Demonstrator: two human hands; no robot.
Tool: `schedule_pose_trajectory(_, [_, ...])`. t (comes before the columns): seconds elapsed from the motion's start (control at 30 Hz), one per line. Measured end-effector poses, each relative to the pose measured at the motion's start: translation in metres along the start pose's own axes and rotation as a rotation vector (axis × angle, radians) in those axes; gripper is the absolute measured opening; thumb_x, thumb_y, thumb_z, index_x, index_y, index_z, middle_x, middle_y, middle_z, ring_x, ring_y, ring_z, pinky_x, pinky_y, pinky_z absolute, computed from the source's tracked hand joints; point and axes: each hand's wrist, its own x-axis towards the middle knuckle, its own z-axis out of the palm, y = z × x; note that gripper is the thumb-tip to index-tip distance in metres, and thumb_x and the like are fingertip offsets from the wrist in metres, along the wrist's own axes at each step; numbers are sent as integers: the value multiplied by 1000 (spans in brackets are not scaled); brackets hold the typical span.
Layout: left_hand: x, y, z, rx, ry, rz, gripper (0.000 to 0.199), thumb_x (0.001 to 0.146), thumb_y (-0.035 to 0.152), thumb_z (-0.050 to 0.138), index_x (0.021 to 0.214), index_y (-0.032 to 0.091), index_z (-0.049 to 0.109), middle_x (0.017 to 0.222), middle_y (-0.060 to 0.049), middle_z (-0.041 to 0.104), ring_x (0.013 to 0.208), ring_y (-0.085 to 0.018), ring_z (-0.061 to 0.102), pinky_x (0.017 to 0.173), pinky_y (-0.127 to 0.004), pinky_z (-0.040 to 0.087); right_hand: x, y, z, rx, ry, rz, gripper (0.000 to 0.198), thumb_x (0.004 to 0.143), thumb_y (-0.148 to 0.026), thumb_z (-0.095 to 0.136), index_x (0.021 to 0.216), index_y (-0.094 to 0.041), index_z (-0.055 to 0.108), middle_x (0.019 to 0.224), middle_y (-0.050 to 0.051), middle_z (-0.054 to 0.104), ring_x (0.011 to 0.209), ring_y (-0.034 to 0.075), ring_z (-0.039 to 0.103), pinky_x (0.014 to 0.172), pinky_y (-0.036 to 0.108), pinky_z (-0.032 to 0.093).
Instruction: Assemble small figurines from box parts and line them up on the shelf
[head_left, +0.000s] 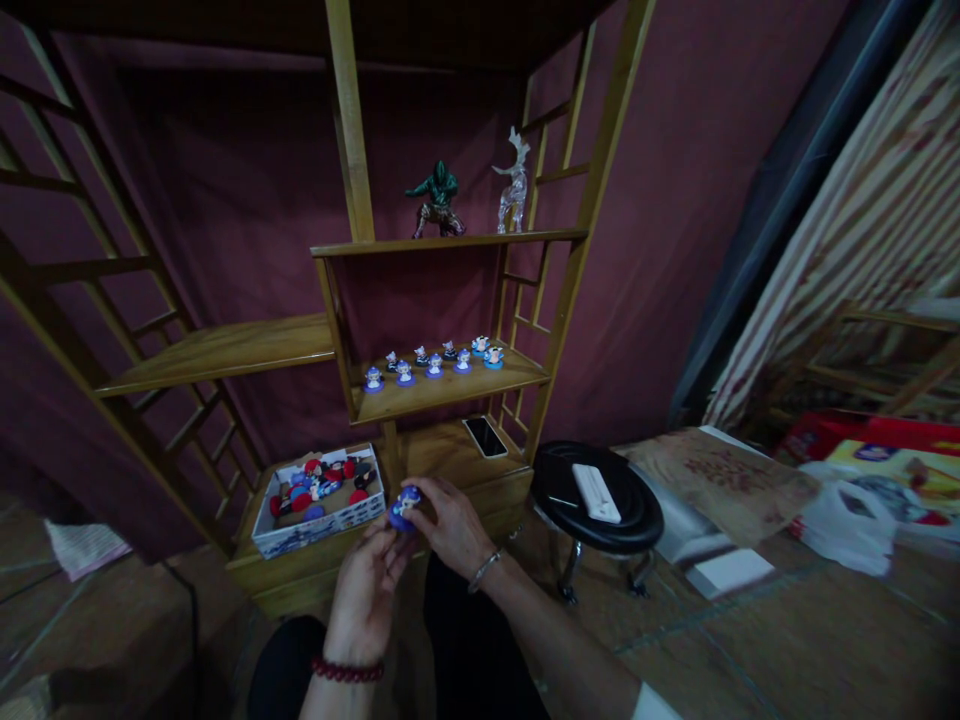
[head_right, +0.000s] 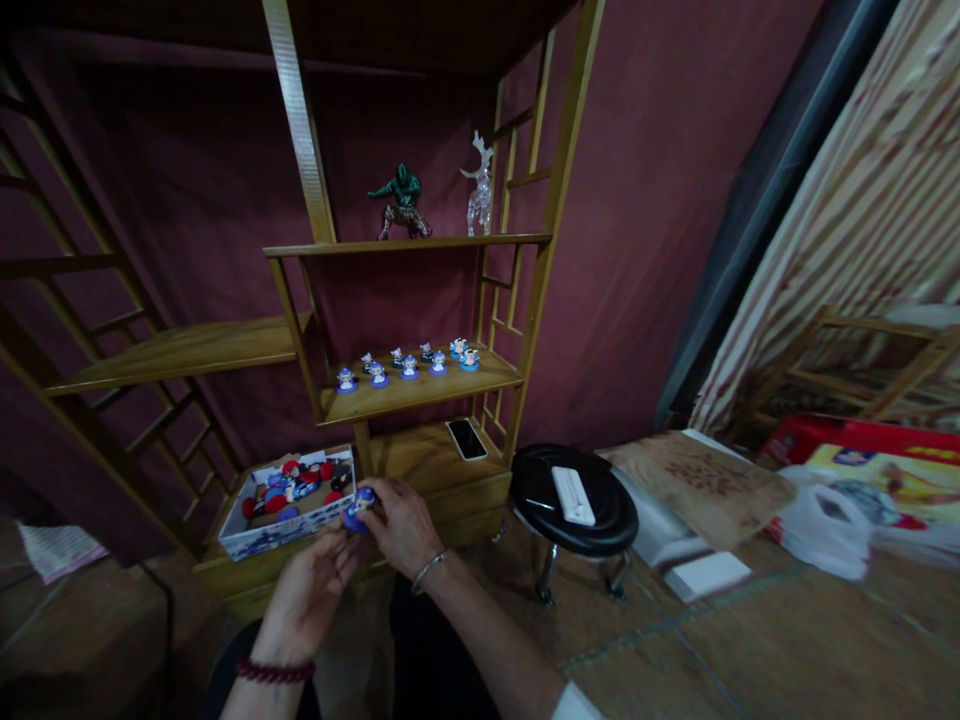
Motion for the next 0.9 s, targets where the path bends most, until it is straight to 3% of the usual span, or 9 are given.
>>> schedule_pose_trajectory(0.3, [4,18,19,9,30,82,20,71,-1,46,78,13,58,77,-5,65,71,-12,62,79,-27,47,26,-5,-14,-26,1,-46,26,80,-24,53,106,-23,53,97,2,61,92,16,54,85,28,40])
schedule_pose_trajectory(0.67, [24,39,44,56,16,131,23,72,-1,46,87,13,57,81,-5,65,72,-11,62,79,-25,47,64,3,-26,-43,47,-90,29,77,-21,56,106,-23,54,99,3,61,91,16,54,83,30,41])
schedule_pose_trajectory(0.9, [41,52,54,54,-66,186,21,72,1,48,88,12,55,85,-7,65,77,-13,63,84,-29,46,94,12,-31,-78,65,-111,30,77,-22,54,108,-22,54,94,3,62,85,15,54,80,28,42])
